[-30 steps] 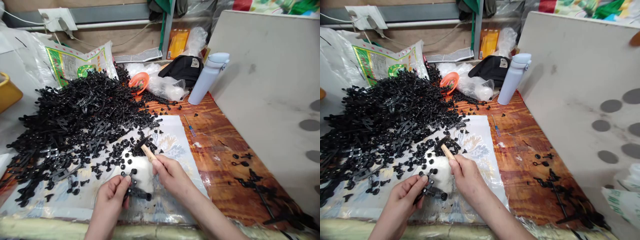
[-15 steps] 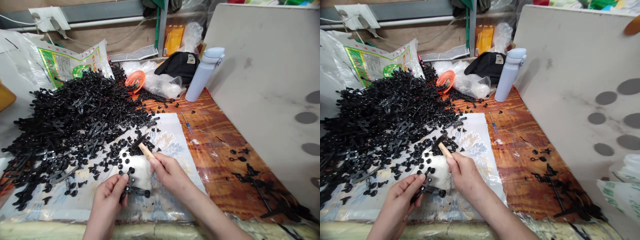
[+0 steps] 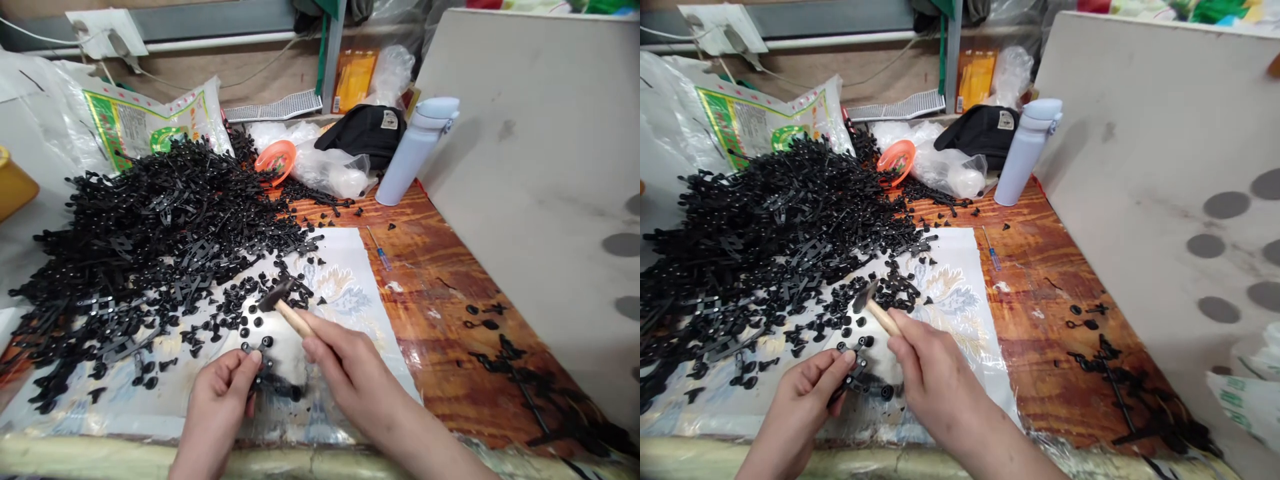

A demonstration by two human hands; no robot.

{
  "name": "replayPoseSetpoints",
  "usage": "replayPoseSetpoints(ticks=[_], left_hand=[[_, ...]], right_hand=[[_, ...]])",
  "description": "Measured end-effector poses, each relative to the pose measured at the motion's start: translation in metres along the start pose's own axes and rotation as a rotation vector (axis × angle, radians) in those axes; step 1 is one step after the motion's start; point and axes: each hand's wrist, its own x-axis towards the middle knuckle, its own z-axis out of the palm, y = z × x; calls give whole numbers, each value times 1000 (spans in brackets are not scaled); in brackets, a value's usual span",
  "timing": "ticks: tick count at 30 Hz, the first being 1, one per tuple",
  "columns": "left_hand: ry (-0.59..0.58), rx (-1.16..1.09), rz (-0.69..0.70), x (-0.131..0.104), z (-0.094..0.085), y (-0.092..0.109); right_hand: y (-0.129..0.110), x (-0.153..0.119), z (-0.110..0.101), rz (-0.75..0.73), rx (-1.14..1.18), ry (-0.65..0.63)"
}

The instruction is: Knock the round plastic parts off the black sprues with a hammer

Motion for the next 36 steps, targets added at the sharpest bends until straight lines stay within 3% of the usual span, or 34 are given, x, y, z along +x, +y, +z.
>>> replayPoseSetpoints(ticks=[5,11,15,21,26,31,36], left_hand=[[-10,3,6,0,0,-1],[-50,45,15,2,-3,0],[-70,60,32,2,-5,1],[-66,84,46,4,-5,3],[-85,80,8,9,-6,3],[-98,105,-5,10,-8,5],[-92,114,0,12,-8,-1]], right_hand=[[9,-22,-10,-107,-163,-131],[6,-29,-11,-263,-267,31],[3,-24,-9,-163,-317,-153],[-2,-25,-10,-223,-292,4],[0,-22,-8,-188,-319,-131],[-1,-22,-10,-226,-382,-27],[11,-17,-2,-75,-452,-149]])
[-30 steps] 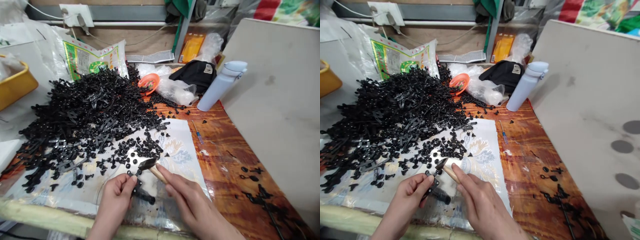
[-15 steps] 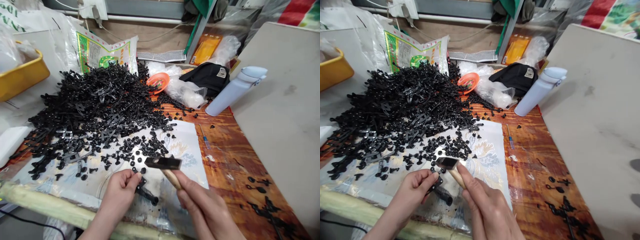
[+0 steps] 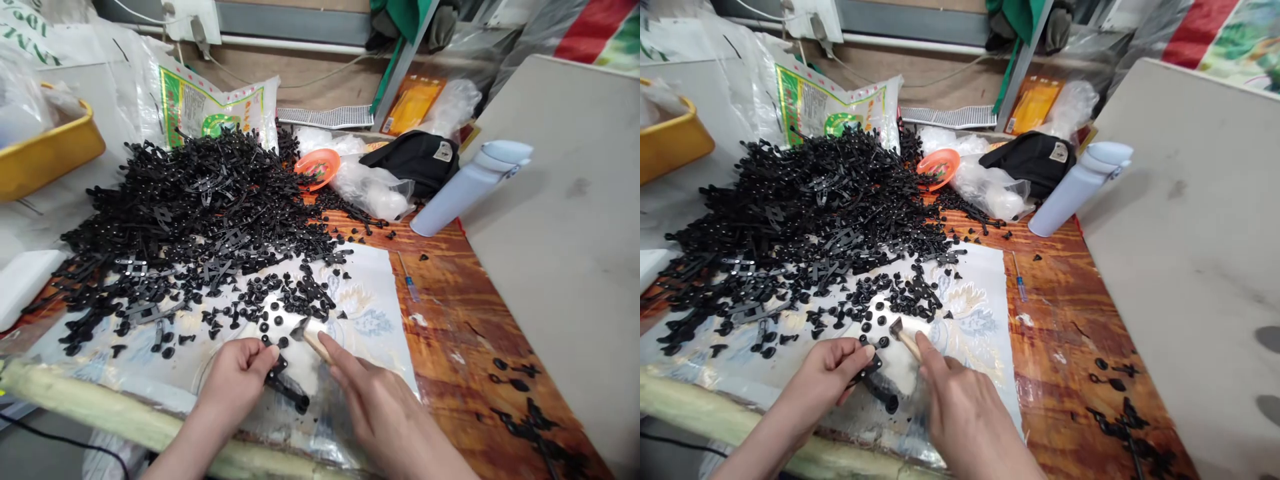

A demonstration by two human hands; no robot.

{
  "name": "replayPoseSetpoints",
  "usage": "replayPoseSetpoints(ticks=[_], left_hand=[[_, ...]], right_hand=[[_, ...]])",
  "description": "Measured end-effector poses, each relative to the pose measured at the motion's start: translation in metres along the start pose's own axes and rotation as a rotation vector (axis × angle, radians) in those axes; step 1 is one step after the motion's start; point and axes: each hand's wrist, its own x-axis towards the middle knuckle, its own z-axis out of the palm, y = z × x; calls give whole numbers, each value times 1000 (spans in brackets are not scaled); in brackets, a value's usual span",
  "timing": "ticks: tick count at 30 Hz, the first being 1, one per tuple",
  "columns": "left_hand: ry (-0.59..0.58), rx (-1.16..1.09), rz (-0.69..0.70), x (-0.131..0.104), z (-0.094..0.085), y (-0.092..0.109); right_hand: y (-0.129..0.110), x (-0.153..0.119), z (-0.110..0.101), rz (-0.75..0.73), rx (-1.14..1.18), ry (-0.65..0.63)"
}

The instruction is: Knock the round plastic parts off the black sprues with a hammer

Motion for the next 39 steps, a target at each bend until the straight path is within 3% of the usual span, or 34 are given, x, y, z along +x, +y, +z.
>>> replayPoseSetpoints(ticks=[5,9,12,15,17,19,22,24,27,32,35,39], left_hand=[[2,-15,11,0,-2,-2],[-141,16,89,-10,-5,7],[-284,136,188,-20,-9,14],[-350,208,211,-28,-20,17],[-318,90,203,-32,-30,14],[-249,-183,230,-36,-36,8],[-259,-589,198,-42,-30,-6],[-259,-688,91,-45,-17,-12],[-163,-691,-28,-47,-2,-14],[-33,-647,-46,-40,-5,-9],[23,-681,-93,-36,-9,-5],[57,-707,-170,-31,-11,-2]], right_hand=[[-3,12,-18,135,417,-9],[-17,36,-16,212,528,47],[-27,54,-5,208,568,-141],[-35,61,1,199,692,-352],[-39,60,0,260,785,-374],[-42,56,-2,332,876,-324],[-48,49,-1,394,965,-198],[-52,44,4,419,934,-131],[-51,44,10,378,815,-101],[-34,75,17,190,363,103],[-29,92,24,142,261,83],[-32,87,35,121,192,31]])
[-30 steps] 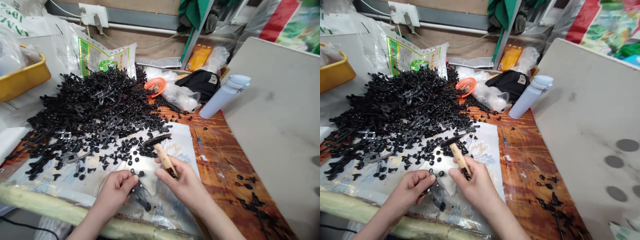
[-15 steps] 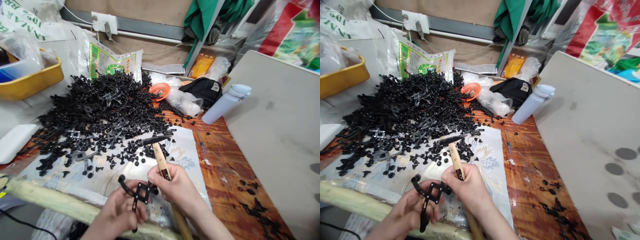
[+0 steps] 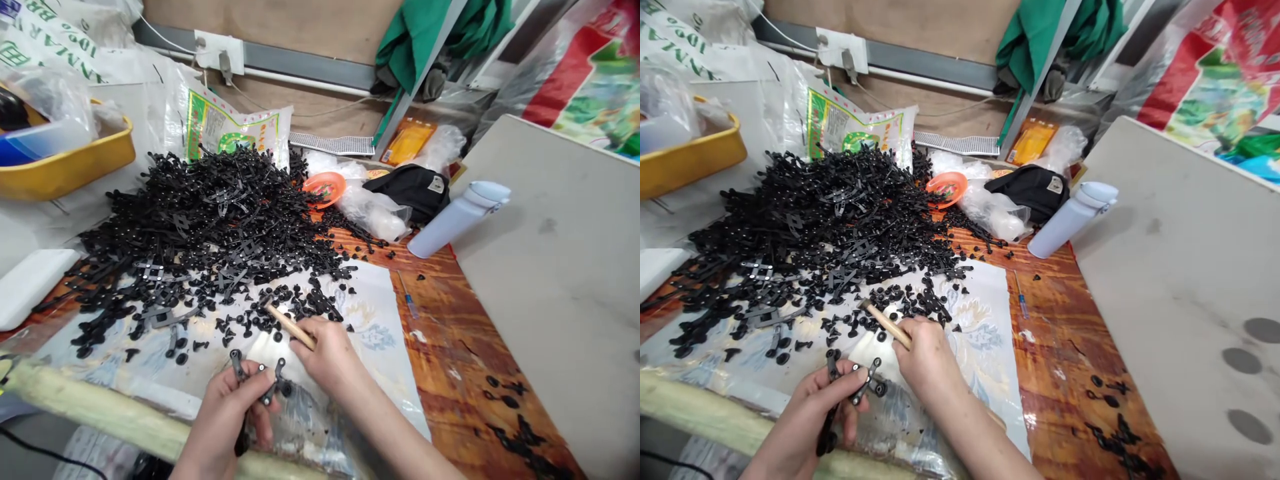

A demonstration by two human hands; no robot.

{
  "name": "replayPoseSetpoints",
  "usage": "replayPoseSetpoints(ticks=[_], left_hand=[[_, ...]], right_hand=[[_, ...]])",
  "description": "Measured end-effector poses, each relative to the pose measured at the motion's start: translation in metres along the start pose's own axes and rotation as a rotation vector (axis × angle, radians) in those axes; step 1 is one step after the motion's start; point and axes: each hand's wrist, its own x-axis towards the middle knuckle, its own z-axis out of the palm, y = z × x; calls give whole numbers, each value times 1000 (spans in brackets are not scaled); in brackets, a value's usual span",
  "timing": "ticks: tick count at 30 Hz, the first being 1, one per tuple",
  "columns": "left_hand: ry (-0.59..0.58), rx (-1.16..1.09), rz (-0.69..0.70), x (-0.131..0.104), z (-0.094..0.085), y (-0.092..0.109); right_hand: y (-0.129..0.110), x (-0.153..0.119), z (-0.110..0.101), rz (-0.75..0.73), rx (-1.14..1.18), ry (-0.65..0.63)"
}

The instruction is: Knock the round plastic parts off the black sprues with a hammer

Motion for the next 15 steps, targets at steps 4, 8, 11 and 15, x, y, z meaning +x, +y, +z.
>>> replayPoseSetpoints(ticks=[4,8,11,15], left_hand=[[19,15,-13,5,1,-1],[19,35,8,10,6,-2],[5,45,10,12,11,0],[20,65,11,14,17,3]], right_hand=[[3,-15,1,65,14,-19],[7,-21,-9,131,107,-42],[13,-26,-21,170,238,14],[22,-37,-30,153,382,75]])
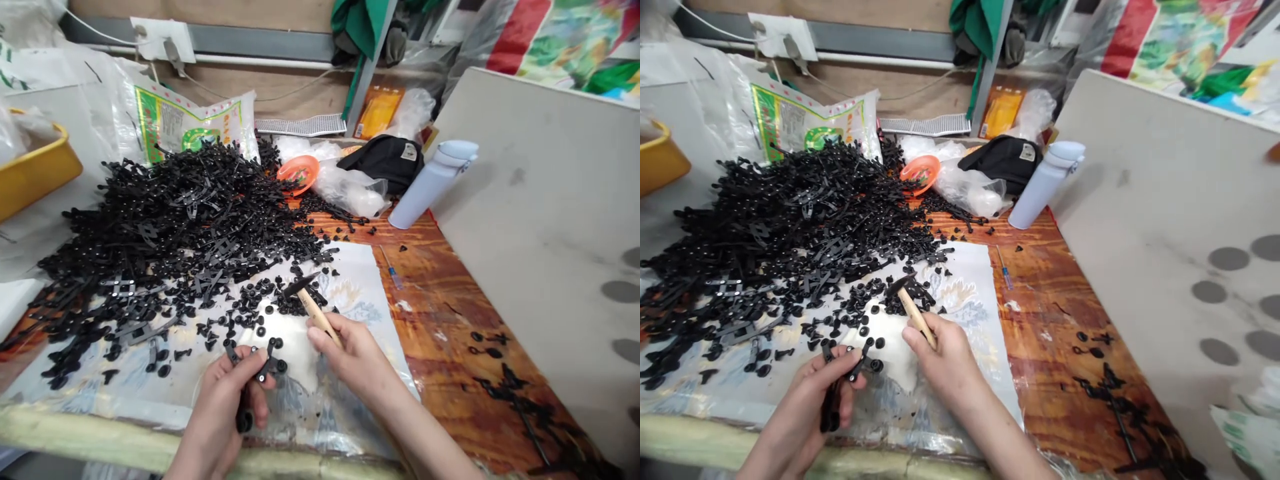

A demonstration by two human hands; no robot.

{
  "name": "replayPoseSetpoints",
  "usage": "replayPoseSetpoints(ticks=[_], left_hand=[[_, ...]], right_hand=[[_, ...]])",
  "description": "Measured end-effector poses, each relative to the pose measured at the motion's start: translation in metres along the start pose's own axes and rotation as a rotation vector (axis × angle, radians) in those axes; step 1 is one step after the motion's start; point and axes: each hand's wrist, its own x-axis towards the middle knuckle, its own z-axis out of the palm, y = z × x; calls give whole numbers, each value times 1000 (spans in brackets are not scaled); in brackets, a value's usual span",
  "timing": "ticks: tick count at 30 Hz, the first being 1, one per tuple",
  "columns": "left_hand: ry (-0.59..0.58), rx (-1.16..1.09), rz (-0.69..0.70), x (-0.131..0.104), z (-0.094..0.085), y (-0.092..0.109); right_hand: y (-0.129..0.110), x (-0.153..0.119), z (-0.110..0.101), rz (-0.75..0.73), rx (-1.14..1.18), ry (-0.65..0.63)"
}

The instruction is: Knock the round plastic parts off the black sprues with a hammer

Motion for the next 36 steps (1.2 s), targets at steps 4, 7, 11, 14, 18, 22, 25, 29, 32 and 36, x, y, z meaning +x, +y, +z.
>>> replayPoseSetpoints(ticks=[4,7,11,14,18,22,25,29,32,36], left_hand=[[17,20,-8,-1,3,0],[48,38,-4,-1,5,-2],[45,52,15,1,7,-5],[42,60,19,1,7,-6],[36,56,33,1,8,-5],[42,40,55,0,8,-4],[26,43,56,0,7,-4],[21,48,59,0,7,-5],[18,68,54,1,8,-6],[34,92,52,1,8,-6]], right_hand=[[5,-4,-2,51,31,-23],[5,-3,-1,73,33,-33],[6,-1,-1,54,19,-43],[7,0,-1,53,21,-45],[9,0,-1,44,24,-43],[11,1,0,39,28,-47],[10,1,0,44,31,-50],[8,0,-2,50,31,-50],[9,1,-2,43,23,-48],[9,1,-2,31,16,-45]])
